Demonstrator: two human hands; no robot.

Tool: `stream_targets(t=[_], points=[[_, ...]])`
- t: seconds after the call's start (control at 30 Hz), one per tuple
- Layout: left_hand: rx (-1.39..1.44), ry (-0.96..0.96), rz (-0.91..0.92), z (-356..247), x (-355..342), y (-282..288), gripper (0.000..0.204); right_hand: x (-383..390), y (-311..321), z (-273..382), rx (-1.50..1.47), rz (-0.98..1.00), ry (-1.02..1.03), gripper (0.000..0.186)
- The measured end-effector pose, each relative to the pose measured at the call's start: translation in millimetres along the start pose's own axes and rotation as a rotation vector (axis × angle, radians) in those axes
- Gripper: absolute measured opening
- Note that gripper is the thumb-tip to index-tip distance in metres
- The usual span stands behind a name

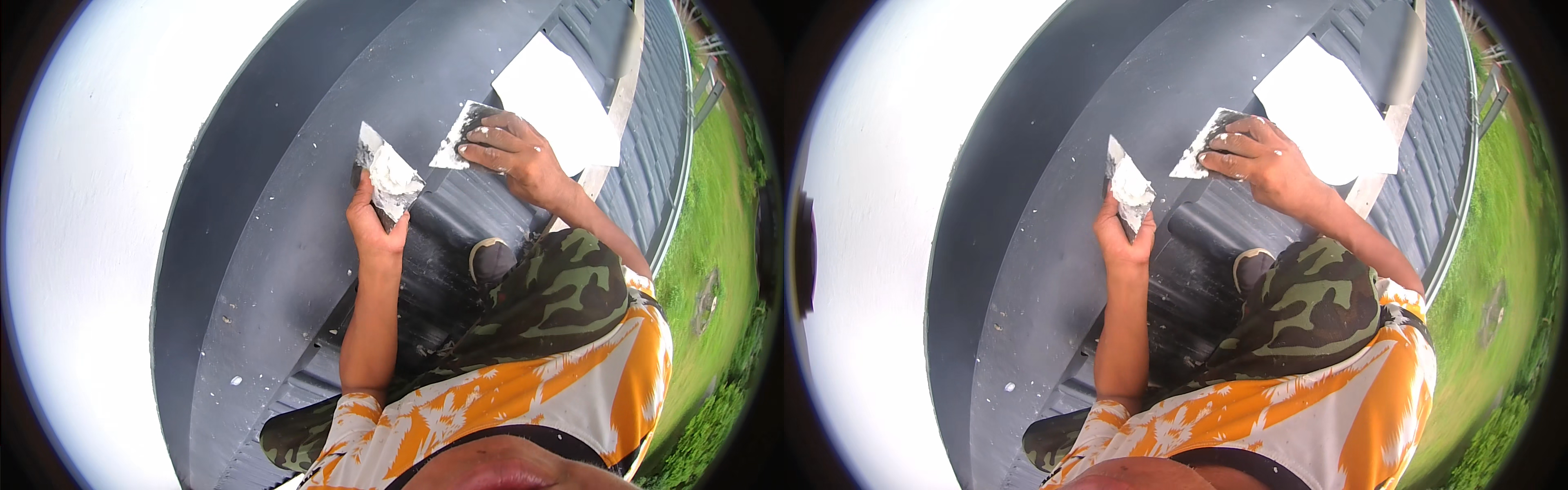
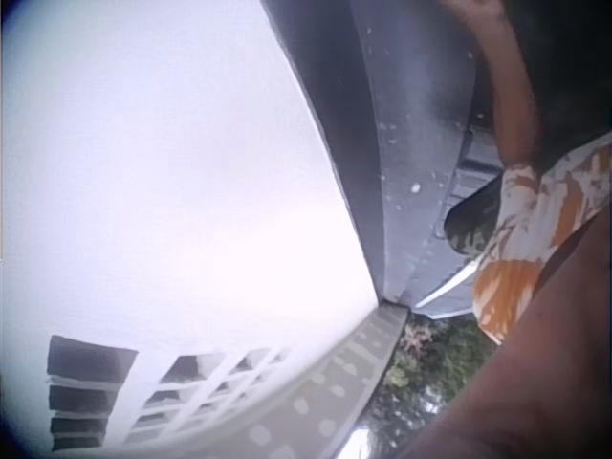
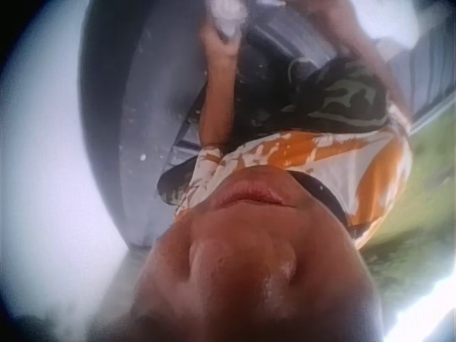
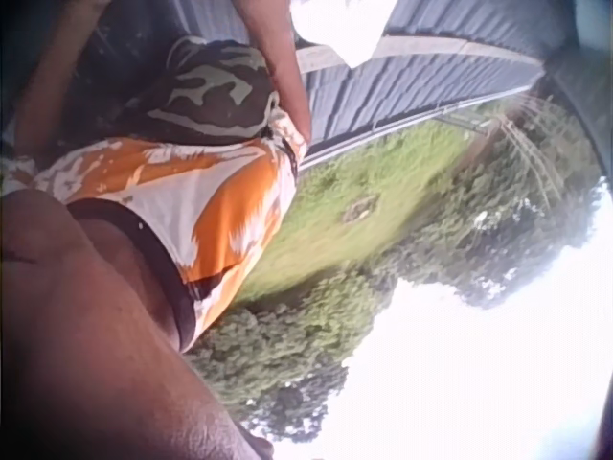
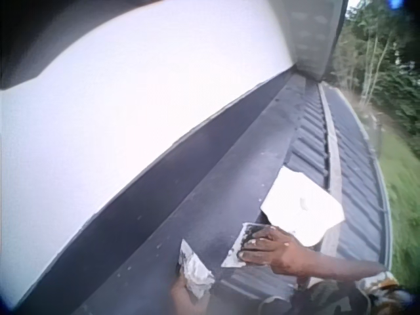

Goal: The person applies white plaster to a patterned ceiling using a trowel and a smaller putty knife. They repeatedly scoop plaster from the trowel and spread it into the recessed rectangular sections of the ceiling.

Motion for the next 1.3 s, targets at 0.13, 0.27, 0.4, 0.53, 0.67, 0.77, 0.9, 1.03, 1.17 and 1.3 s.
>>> stream_targets(t=[0.13, 0.27, 0.4, 0.53, 0.67, 0.77, 0.9, 1.03, 1.17, 1.3], points=[[0.010, -0.119, 0.076, -14, -2, -18, 0.039, 32, -17, -48, -0.730, -0.106, -0.740, 0.021], [-0.040, -0.283, 0.204, -14, -11, -28, 0.037, 43, -21, -41, -1.094, -0.273, -0.753, 0.021], [-0.118, -0.418, 0.188, -30, -13, -31, 0.036, 36, -21, -42, -1.531, -0.362, -1.053, 0.018], [-0.188, -0.437, 0.253, -19, -11, -45, 0.037, 47, -63, -35, -1.511, -0.245, -1.312, 0.018], [-0.114, -0.361, 0.368, -16, -14, -40, 0.037, 57, -48, -72, -1.392, -0.411, -1.269, 0.017], [-0.115, -0.258, 0.338, -6, -18, -38, 0.039, 60, -21, -70, -1.247, -0.539, -0.964, 0.022], [-0.136, -0.165, 0.201, 31, -24, -38, 0.040, 43, 12, 0, -0.352, -0.372, -0.105, 0.037], [-0.068, -0.106, 0.144, 18, -8, -33, 0.043, 88, -9, -61, -0.243, -0.308, -0.519, 0.025], [-0.093, -0.198, 0.138, -32, 5, -24, 0.033, 226, -20, -180, -0.550, -0.907, -1.258, 0.032], [-0.124, -0.190, 0.108, -33, 2, -28, 0.033, 407, -92, -283, -1.072, -1.338, -1.748, 0.031]])
Point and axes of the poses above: each hand's wrist, its own x-axis away from the middle knuckle, its own y-axis out of the back of the hand, z = x × y, the point moved 9 cm from there along -x, towards the middle knuckle
